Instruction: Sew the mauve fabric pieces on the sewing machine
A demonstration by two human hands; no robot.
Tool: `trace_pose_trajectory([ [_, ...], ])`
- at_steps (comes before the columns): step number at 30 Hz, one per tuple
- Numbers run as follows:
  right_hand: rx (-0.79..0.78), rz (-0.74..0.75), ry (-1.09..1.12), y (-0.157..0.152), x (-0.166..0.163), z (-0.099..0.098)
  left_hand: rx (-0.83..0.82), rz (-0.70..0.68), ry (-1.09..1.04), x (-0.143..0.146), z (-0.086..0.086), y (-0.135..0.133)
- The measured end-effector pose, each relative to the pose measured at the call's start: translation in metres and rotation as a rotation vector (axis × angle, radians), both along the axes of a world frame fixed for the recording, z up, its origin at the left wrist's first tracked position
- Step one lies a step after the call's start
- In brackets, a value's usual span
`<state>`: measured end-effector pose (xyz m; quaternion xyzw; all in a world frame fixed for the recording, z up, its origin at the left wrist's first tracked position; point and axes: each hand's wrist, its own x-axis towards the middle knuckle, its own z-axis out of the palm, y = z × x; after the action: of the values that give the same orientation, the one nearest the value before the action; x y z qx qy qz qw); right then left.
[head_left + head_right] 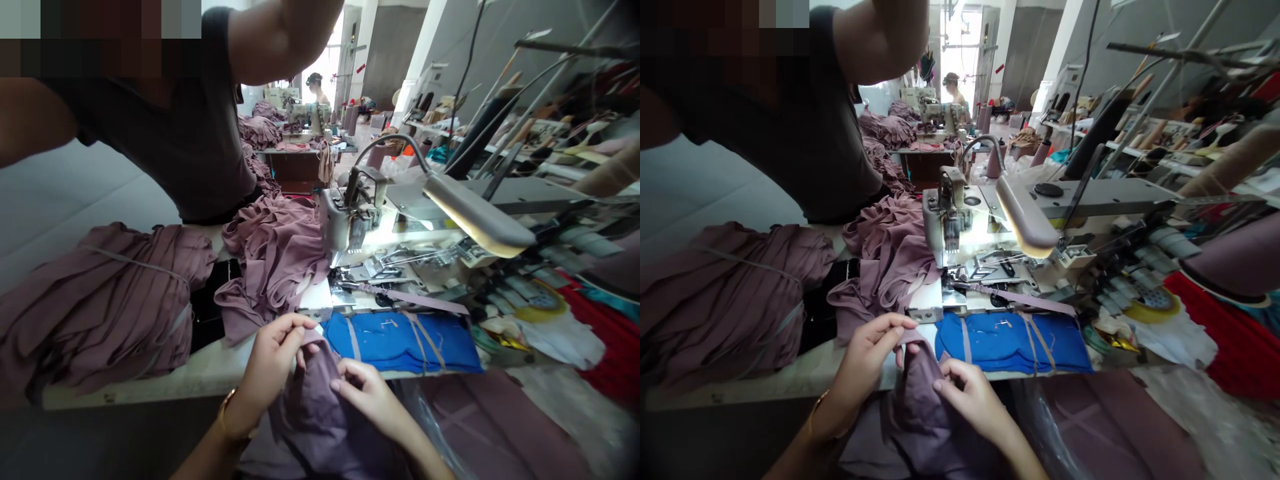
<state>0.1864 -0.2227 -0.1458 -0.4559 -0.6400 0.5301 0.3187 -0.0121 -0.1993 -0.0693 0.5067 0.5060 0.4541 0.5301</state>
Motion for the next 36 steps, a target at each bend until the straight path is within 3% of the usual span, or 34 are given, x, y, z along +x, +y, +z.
trace_pose_trajectory([
  [5, -0.072, -0.160, 0.130, 0.004, 0.000, -0.002, 0.106, -0.024, -0.013, 0.015, 0.000, 0.016],
  [12, -0.183, -0.283, 0.342, 0.018, -0.010, -0.008, 0.637, -0.165, 0.501, 0.026, -0.013, 0.056],
  [17, -0.196, -0.308, 0.385, 0.013, -0.006, -0.011, 0.865, -0.177, 0.708, 0.020, -0.031, 0.065],
  [22, -0.169, -0.255, 0.357, 0.014, -0.003, -0.007, 0.906, -0.020, 0.799, 0.019, -0.040, 0.062],
  [26, -0.113, -0.257, 0.370, 0.028, -0.010, 0.005, 0.928, -0.081, 0.808, 0.022, -0.041, 0.062],
  [30, -0.067, -0.349, 0.428, 0.040, -0.019, 0.017, 0.954, -0.110, 0.795, 0.023, -0.042, 0.063],
  [36, -0.086, -0.464, 0.467, 0.042, -0.021, 0.018, 0.974, -0.098, 0.782, 0.024, -0.044, 0.063],
])
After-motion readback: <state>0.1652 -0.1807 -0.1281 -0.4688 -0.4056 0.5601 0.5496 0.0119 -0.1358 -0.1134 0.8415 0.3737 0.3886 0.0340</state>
